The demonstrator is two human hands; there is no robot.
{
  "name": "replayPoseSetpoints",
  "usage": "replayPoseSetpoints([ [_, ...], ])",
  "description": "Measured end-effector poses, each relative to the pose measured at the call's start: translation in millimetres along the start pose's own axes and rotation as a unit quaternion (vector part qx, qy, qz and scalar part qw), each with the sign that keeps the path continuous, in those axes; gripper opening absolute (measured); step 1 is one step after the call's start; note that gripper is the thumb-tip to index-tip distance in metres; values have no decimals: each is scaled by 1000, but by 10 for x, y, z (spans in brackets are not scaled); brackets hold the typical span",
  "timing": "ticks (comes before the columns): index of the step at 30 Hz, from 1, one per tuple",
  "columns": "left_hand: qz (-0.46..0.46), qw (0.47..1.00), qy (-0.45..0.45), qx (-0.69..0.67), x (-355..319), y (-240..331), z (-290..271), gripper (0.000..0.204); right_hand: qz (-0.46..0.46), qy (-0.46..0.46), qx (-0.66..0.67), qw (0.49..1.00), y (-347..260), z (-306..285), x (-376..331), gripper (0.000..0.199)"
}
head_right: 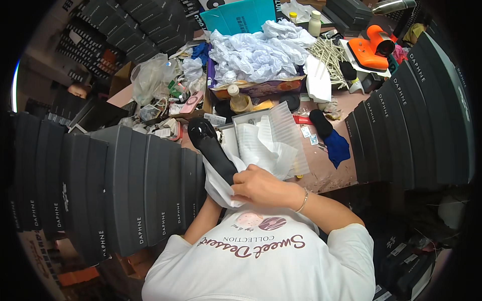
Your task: The recorder is taking shoes out of boxes, inspecting them, wrapping them in protective tissue paper, and placing them back into the boxes.
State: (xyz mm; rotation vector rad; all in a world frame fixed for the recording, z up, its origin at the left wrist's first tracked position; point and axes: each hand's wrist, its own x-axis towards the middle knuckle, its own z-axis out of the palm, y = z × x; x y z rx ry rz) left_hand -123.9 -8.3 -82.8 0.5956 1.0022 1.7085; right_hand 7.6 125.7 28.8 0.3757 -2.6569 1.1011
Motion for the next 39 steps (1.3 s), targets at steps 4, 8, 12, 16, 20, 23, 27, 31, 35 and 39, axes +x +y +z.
replayPoseSetpoints([
  [4, -35, 998, -2, -46, -16, -37, 18, 51, 6, -34, -53, 998, -140, -53, 1, 14],
  [8, -72, 995, -20, -72, -43, -34, -8, 51, -79, 34, -80, 993, -137, -21, 35, 12],
  [12, -103, 989, -48, -98, -34, -33, -104, 52, -98, 12, -96, 990, -165, -141, 48, 15],
  [16, -140, 979, -87, -122, -65, -122, -347, 53, -123, 96, -138, 978, -173, -334, 69, 22],
  [20, -170, 984, -56, -15, -197, 126, -234, 48, -71, 224, -212, 949, -34, -696, -3, 22],
  [23, -172, 971, -29, 165, -257, 436, -185, 44, 47, 225, -160, 960, 236, -956, -46, 18],
  [27, 47, 888, 28, 456, -157, 249, -602, 43, 71, 172, 251, 950, 135, -679, -314, 19],
  [31, 97, 808, 169, 556, -136, 26, -698, 44, 235, 183, 420, 857, 410, 141, -645, 14],
  [35, 111, 887, 189, 406, -611, -82, -184, 54, 356, 231, 561, 711, 490, 667, -802, 19],
  [39, -85, 966, 193, 150, -919, -327, 48, 63, 370, 239, 632, 638, 474, 729, -881, 21],
])
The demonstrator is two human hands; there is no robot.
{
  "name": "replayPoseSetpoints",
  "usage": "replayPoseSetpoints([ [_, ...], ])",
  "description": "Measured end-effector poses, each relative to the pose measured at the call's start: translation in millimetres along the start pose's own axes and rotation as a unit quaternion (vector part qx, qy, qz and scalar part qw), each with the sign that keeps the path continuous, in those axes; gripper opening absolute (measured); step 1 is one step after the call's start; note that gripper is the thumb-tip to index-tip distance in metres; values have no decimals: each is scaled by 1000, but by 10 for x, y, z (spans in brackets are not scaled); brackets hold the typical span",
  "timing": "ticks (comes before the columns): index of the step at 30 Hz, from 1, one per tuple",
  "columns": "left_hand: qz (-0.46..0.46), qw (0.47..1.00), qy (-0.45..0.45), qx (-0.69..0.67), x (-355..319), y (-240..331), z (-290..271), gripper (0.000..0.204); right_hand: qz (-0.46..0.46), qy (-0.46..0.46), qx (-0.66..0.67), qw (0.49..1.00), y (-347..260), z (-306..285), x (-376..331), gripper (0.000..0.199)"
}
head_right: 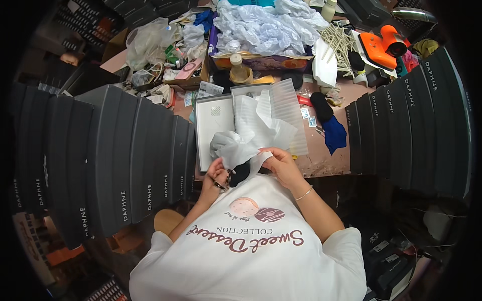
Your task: The recorder is taking shoes out of boxes, inspecting them, wrapping them in protective tissue paper, and placing them back into the boxes.
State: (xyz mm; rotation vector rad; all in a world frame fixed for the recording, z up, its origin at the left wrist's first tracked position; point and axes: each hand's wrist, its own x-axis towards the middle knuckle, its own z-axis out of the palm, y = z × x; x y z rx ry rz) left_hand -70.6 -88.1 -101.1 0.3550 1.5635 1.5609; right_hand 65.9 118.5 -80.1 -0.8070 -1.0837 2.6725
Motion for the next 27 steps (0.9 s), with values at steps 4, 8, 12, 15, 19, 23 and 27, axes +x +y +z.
replayPoseSetpoints([
  [4, 1, 984, 7, 178, 48, 355, 243, 45, 12, -55, -122, 991, -58, 90, -164, 17],
  [8, -45, 997, -1, -67, 112, 177, 153, 24, -43, -144, -350, 925, -297, 127, -238, 15],
  [12, -39, 992, 0, -121, 4, 386, 80, 21, -22, -66, -165, 984, -394, -100, -263, 10],
  [15, -169, 968, -32, -183, 173, 401, 25, 20, -65, -74, -313, 944, -365, 50, -217, 9],
  [19, -100, 994, -4, 36, 334, 664, -1, 21, -111, -49, -446, 887, -465, 161, -229, 9],
  [23, -274, 958, -1, -80, 160, 184, -122, 9, -116, -116, -596, 786, -327, -51, -145, 12],
  [27, -217, 961, 16, -170, -6, 491, -274, 28, -105, -91, -526, 839, -263, -84, -160, 10],
])
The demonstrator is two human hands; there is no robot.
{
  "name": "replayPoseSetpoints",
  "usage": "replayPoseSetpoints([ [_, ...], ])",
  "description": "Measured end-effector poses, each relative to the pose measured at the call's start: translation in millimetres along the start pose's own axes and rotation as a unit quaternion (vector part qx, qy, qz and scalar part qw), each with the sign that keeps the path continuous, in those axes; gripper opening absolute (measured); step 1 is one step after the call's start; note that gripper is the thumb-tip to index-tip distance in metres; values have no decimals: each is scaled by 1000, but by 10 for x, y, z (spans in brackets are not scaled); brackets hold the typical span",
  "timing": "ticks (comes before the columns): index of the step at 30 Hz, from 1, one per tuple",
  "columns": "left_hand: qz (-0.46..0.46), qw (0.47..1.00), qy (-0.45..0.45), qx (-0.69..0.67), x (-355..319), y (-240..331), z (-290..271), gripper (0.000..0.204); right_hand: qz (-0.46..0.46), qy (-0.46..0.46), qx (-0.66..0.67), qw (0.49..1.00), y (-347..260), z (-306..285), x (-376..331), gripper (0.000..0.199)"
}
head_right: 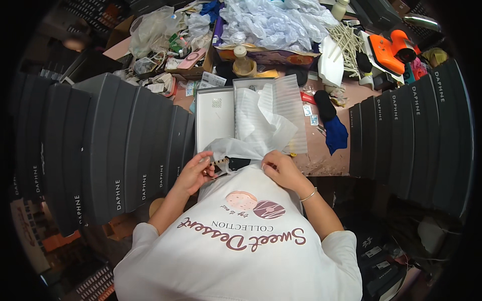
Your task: The recorder is taking shoes out of boxes, inspecting them, wrapping them in protective tissue paper, and placing them back into the boxes.
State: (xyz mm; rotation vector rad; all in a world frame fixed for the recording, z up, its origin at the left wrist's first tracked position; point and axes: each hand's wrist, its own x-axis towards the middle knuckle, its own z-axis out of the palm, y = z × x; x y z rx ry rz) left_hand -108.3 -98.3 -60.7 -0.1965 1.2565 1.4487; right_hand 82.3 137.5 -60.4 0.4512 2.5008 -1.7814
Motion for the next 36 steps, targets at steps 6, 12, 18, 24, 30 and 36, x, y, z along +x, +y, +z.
replayPoseSetpoints([
  [6, -8, 988, -119, -99, -22, 341, 70, 25, -20, 77, -25, 997, -219, -18, 148, 15],
  [12, -5, 992, -96, -85, 20, 318, 200, 25, -123, 21, -29, 992, -587, -42, 485, 22],
  [18, 37, 997, -71, 14, 38, 341, 352, 20, -149, -2, -70, 986, -604, 301, 844, 27],
  [24, 116, 988, -104, 8, 92, 199, 441, 18, -62, -103, -26, 992, -322, 300, 1198, 15],
  [30, 234, 869, -50, 433, 202, 121, 331, 16, -10, -138, 56, 989, -340, 101, 1121, 11],
  [36, 340, 695, 28, 633, 161, 130, 145, 16, -153, -70, -142, 976, -524, 16, 877, 10],
])
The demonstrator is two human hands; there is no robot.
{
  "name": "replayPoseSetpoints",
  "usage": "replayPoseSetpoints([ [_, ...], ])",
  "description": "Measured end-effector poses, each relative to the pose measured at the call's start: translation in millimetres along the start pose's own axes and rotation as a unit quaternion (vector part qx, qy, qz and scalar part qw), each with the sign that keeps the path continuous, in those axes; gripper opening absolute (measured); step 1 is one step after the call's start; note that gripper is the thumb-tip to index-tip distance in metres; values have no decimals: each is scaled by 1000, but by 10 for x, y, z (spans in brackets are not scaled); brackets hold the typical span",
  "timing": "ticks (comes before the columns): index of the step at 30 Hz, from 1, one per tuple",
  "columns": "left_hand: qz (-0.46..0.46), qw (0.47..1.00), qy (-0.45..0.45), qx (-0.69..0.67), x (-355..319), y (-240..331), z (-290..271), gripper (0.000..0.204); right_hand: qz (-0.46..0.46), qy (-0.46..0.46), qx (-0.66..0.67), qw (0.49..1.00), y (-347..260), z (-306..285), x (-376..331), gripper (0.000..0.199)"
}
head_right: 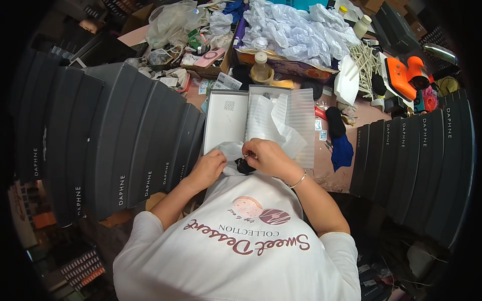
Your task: The recorder is taking shoes out of boxes, inspecting them, wrapping them in protective tissue paper, and placing them back into the boxes.
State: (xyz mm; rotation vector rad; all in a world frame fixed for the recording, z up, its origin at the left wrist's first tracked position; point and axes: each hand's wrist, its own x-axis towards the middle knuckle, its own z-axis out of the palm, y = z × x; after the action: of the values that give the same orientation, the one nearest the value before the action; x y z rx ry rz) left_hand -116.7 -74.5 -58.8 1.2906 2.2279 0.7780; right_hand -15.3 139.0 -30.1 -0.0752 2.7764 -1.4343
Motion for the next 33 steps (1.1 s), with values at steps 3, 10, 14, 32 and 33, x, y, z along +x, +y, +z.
replayPoseSetpoints([
  [3, -6, 996, 53, -77, 43, 114, -114, 11, 103, -36, 193, 975, -229, 10, -69, 11],
  [10, 83, 972, 195, -101, 41, 645, -201, 19, 39, 80, -245, 965, 228, 539, 155, 12],
  [14, 55, 967, 220, -118, -7, 606, -199, 18, -70, -48, -169, 982, -65, 441, 46, 21],
  [32, 67, 971, 59, -224, 276, 688, -154, 23, 42, 168, 190, 966, -101, 120, -544, 56],
  [33, 114, 970, 46, -211, 345, 884, -187, 24, 18, 190, 187, 964, -146, 8, -601, 43],
])
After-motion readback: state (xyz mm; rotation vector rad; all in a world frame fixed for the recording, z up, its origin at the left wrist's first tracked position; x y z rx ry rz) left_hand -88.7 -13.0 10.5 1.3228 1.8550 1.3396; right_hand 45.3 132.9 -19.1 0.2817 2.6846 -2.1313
